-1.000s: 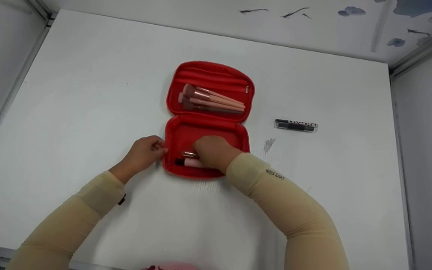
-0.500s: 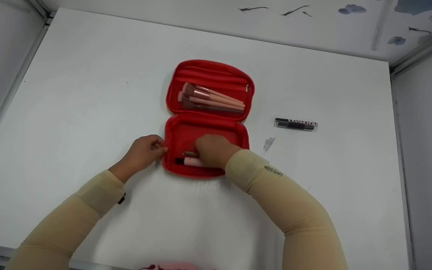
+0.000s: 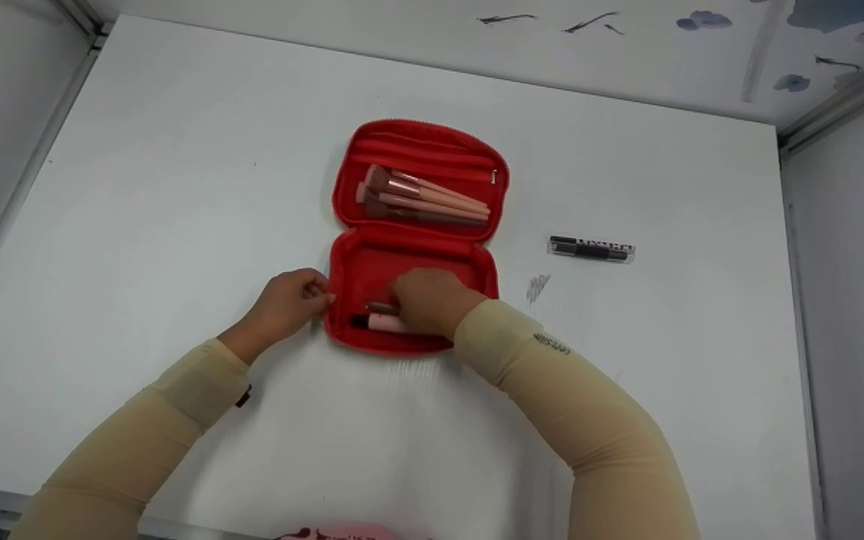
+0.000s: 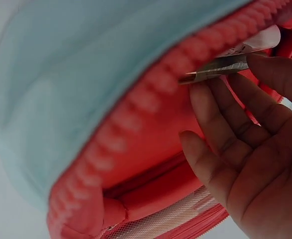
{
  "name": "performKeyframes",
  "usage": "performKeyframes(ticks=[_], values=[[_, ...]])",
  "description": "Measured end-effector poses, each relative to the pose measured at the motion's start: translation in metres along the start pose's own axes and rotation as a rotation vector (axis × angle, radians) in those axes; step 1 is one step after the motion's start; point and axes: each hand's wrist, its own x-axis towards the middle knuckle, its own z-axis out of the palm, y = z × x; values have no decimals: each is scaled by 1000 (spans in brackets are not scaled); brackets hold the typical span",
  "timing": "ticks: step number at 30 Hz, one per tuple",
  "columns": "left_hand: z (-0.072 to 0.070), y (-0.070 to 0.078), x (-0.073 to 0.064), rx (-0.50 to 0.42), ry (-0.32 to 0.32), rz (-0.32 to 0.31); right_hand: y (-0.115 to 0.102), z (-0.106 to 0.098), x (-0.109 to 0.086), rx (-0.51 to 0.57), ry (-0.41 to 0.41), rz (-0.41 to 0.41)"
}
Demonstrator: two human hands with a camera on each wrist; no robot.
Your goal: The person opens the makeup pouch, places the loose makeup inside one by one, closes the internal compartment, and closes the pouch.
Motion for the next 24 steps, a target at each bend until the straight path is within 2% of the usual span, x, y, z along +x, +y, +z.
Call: performKeyframes(ticks=[6, 12, 20, 24], values=[[-1, 0, 0, 0, -3, -3, 3, -1, -5, -63, 63, -69], [-1, 1, 0, 1, -9, -22, 11, -1, -13, -80, 193, -112], [0, 2, 0, 3, -10, -37, 24, -8, -27, 23, 348, -133], [1, 0, 1, 8, -3, -37, 31, -12, -33, 86, 415, -101]])
